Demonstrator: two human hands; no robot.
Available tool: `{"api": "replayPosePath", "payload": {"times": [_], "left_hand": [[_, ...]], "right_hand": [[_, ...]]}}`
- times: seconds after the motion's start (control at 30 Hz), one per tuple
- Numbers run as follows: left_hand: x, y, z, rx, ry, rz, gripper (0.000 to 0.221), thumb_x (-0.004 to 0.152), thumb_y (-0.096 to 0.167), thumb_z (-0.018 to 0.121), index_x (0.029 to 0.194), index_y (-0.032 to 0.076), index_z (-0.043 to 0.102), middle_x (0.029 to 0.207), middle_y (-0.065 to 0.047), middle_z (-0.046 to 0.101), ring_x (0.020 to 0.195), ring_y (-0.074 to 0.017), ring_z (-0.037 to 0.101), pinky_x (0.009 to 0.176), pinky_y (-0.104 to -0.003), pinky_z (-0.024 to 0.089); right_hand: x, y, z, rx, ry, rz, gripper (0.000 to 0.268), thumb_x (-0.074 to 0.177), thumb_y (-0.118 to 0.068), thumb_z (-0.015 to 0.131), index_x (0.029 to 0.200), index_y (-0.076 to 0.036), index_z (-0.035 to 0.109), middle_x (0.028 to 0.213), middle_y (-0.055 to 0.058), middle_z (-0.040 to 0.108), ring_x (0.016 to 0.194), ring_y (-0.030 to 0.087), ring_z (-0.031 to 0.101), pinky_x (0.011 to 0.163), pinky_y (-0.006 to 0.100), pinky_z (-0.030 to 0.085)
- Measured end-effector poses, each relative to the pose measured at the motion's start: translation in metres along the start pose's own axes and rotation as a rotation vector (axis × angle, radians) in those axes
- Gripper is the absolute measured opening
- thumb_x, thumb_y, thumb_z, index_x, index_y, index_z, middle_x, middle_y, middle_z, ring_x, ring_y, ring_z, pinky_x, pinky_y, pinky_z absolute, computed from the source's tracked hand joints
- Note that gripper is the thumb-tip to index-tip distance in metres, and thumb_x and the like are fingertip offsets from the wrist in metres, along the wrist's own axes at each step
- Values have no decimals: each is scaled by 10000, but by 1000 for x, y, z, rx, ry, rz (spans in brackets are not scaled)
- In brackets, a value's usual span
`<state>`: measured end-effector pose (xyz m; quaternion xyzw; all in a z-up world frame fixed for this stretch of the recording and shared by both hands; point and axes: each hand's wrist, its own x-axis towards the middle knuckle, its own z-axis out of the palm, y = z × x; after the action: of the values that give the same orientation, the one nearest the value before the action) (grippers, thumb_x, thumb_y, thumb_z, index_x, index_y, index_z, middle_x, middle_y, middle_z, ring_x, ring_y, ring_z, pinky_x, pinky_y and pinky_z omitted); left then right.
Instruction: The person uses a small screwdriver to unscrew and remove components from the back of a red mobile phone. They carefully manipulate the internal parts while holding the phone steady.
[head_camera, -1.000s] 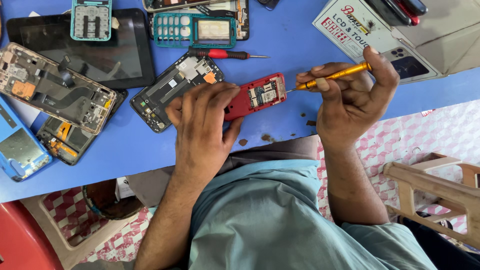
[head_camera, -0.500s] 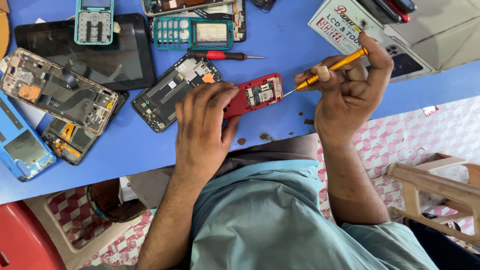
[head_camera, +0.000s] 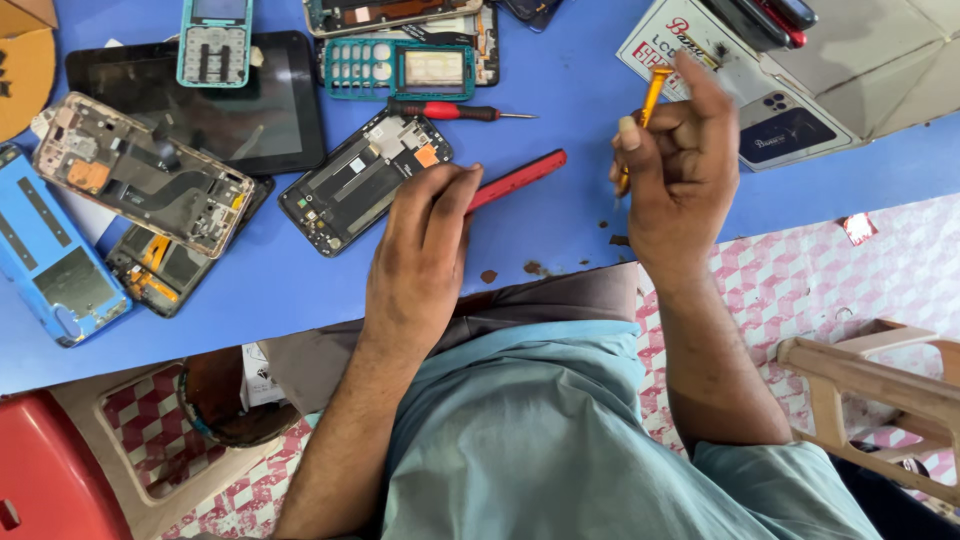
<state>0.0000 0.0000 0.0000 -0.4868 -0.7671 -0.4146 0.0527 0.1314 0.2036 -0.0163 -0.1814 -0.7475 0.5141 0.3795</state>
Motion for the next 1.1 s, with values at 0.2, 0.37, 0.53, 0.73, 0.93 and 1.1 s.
{"api": "replayPosePath", "payload": {"times": [0.2, 0.37, 0.53, 0.73, 0.93, 1.1], "left_hand": [[-2, 1, -3, 45, -26, 29, 331, 889, -67, 665, 1202, 34, 630, 1213, -74, 637, 1182, -289, 635, 970, -396, 568], [1, 2, -6, 66, -13, 101, 247, 924, -2, 678, 1165, 40, 645, 1211, -67, 659, 1205, -271, 652, 987, -398, 567], [2, 4, -5, 68, -44, 85, 227, 928, 5, 691, 1152, 31, 658, 1211, -76, 661, 1210, -265, 656, 982, -397, 564], [3, 4, -5, 64, -41, 93, 217, 929, 11, 695, 1140, 27, 650, 1220, -86, 656, 1216, -274, 650, 1001, -400, 562], [-1, 0, -2, 63, -44, 42, 288, 907, -42, 684, 1178, 50, 652, 1226, -80, 666, 1204, -272, 656, 991, -394, 565], [-1, 0, -3, 0, -54, -47, 389, 893, -75, 703, 1251, 66, 643, 1212, -77, 678, 1150, -280, 662, 964, -398, 559]], "right_hand": [[6, -28, -10, -463, -163, -212, 187, 1122, 23, 722, 1298, -13, 670, 1003, 98, 699, 847, 138, 665, 746, 282, 536], [9, -42, -13, -655, -489, -190, 309, 950, 33, 763, 1253, -24, 751, 935, 139, 674, 779, 225, 661, 692, 373, 552], [9, -41, -18, -576, -367, -320, 265, 956, 86, 728, 1182, -53, 741, 1064, 92, 723, 878, 195, 704, 759, 344, 591], [11, -40, -20, -574, -387, -323, 318, 964, 105, 717, 1248, -38, 737, 1015, 75, 719, 886, 205, 719, 761, 339, 588], [12, -36, -16, -555, -393, -317, 394, 863, 169, 594, 1171, -39, 726, 1030, 128, 720, 867, 239, 708, 760, 346, 573], [8, -23, -14, -357, -199, -87, 192, 1140, 51, 619, 1322, -5, 649, 1014, 104, 686, 806, 124, 648, 728, 230, 525]]}}
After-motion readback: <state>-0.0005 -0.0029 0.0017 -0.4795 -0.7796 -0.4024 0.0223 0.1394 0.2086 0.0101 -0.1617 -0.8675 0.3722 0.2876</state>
